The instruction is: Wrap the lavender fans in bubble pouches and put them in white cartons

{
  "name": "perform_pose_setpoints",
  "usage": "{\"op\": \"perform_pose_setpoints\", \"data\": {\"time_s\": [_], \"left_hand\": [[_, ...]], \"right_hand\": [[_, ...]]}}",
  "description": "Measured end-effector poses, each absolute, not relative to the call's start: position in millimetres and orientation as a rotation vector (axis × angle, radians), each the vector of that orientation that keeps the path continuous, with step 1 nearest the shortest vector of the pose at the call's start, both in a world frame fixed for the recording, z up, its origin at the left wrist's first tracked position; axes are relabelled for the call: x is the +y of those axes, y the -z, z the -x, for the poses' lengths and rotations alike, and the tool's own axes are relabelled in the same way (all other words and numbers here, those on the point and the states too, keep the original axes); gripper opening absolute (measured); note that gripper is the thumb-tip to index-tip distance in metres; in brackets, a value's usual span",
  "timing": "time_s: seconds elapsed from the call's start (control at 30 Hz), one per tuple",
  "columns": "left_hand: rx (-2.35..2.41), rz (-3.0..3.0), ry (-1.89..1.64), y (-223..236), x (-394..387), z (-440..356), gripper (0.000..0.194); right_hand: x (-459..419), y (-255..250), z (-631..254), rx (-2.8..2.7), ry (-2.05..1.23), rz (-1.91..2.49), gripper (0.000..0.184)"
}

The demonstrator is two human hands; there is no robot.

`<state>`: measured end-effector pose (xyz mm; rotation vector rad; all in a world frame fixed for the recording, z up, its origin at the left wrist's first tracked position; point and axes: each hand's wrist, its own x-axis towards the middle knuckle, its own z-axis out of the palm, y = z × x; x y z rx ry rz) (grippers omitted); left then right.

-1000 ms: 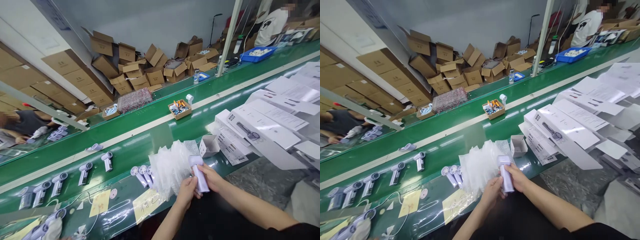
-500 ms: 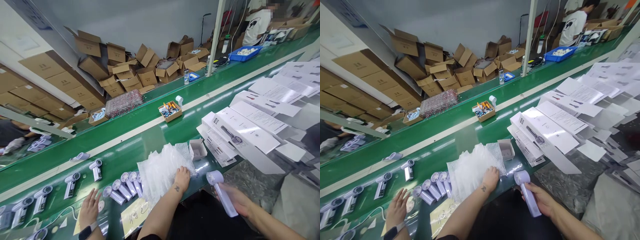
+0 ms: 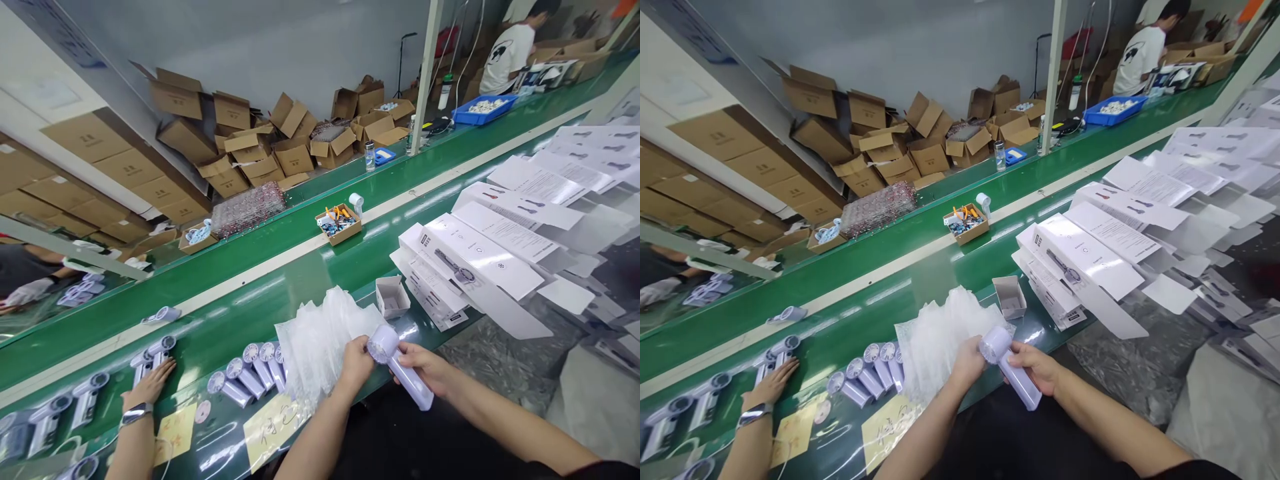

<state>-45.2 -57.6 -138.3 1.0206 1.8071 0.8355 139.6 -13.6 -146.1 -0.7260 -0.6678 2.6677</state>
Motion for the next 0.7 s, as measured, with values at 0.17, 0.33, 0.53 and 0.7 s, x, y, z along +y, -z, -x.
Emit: {"op": "perform_pose_setpoints", "data": {"time_s": [0.17, 0.33, 0.53, 0.7], "left_hand": [[1.813, -0.768, -1.042, 130, -72, 58, 0.018], [1.649, -0.813, -1.155, 123, -78, 47, 0.019], [1.765, -1.143, -1.236, 101, -81, 54, 0.018], [1.897, -1.902, -1.134, 98, -101, 58, 0.021]], "right_hand": [[-16, 145, -146, -0.807, -2.636, 0.840, 0.043], [-12, 123, -148, -0.886, -2.668, 0.711, 0.056], [-7, 106, -126, -1.012, -2.624, 0.843, 0.045], [-16, 101, -124, -0.989, -2.521, 1.091, 0.039]]}}
